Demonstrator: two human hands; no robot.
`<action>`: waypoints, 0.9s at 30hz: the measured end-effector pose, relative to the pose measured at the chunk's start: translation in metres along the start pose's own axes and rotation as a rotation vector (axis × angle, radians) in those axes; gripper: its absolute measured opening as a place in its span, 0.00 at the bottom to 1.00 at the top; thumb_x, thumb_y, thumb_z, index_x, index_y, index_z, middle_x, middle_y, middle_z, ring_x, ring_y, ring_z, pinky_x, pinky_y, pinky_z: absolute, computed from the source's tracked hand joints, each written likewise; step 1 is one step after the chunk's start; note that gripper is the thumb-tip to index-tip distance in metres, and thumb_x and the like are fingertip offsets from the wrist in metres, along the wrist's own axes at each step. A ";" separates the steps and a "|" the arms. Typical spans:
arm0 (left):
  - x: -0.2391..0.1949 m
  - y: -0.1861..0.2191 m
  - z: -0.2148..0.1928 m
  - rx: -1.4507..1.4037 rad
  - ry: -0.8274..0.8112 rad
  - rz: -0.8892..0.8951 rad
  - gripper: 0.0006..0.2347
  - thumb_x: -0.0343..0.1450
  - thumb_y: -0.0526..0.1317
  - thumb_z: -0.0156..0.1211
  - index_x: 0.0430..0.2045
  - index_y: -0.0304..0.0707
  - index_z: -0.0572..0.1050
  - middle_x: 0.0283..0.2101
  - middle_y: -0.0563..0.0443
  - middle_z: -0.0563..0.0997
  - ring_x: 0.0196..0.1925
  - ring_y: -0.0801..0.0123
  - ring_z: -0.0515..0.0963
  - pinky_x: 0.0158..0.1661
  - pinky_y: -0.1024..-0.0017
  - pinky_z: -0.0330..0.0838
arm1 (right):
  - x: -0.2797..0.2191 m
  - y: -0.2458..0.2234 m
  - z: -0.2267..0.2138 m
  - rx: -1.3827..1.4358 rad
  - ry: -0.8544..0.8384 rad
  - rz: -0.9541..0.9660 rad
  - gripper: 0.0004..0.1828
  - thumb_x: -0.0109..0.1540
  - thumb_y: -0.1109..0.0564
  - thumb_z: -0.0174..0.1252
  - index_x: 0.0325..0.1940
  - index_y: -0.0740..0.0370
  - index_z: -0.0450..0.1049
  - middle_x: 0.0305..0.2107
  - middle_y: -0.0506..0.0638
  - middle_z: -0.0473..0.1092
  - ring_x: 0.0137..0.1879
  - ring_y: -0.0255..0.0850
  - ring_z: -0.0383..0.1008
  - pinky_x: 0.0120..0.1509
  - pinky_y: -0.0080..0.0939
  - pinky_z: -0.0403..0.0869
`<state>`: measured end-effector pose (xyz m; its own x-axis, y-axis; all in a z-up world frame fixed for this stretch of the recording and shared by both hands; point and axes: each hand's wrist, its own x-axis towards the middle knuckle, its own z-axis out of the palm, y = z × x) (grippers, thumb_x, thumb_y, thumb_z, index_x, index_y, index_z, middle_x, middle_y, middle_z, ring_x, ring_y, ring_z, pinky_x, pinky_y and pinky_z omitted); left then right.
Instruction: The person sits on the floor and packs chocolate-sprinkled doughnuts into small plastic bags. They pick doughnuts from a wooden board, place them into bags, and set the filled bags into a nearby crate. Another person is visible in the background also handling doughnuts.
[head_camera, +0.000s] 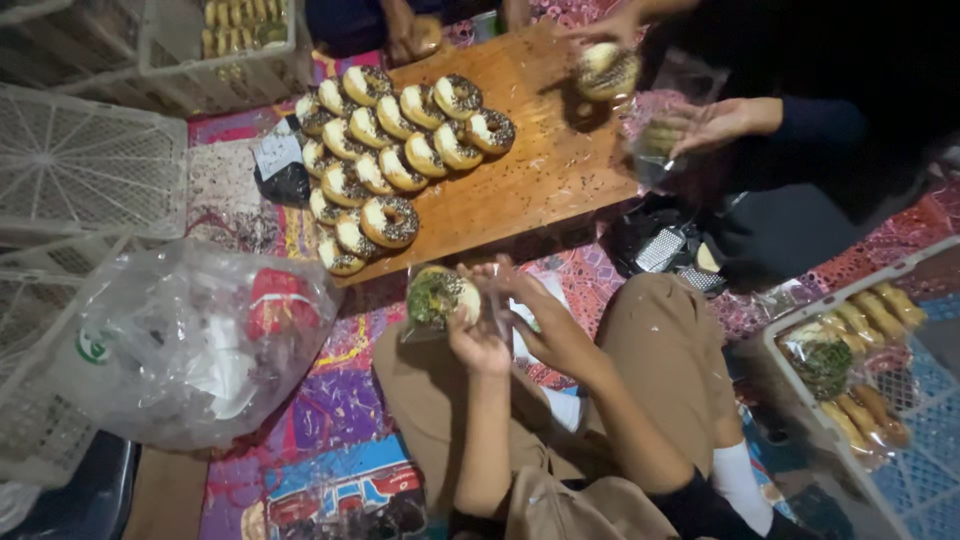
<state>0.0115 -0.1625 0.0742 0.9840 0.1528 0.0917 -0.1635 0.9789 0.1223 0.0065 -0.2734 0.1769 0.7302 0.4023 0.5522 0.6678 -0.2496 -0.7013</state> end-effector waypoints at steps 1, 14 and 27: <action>0.000 0.001 -0.001 0.087 -0.033 0.002 0.29 0.69 0.39 0.58 0.68 0.35 0.60 0.65 0.39 0.69 0.71 0.52 0.67 0.74 0.57 0.57 | -0.001 -0.004 -0.002 0.135 0.120 0.089 0.41 0.59 0.69 0.64 0.74 0.60 0.56 0.57 0.62 0.69 0.63 0.56 0.69 0.65 0.46 0.72; -0.001 0.053 0.045 1.870 -0.466 0.104 0.07 0.69 0.41 0.72 0.35 0.43 0.81 0.40 0.51 0.80 0.50 0.64 0.78 0.57 0.65 0.73 | 0.009 -0.009 -0.092 0.220 -0.266 0.272 0.30 0.62 0.65 0.63 0.70 0.62 0.68 0.41 0.52 0.81 0.47 0.38 0.83 0.54 0.39 0.78; -0.011 0.067 0.173 1.787 -0.849 0.447 0.09 0.63 0.31 0.72 0.33 0.32 0.80 0.32 0.47 0.81 0.35 0.60 0.79 0.37 0.64 0.74 | 0.000 -0.031 -0.112 0.433 -0.114 0.053 0.15 0.67 0.66 0.57 0.58 0.63 0.76 0.44 0.50 0.76 0.48 0.39 0.78 0.51 0.39 0.76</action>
<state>-0.0230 -0.1225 0.2527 0.6747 -0.3120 0.6689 -0.7334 -0.3854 0.5600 0.0017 -0.3646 0.2497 0.7248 0.4996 0.4744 0.4903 0.1096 -0.8646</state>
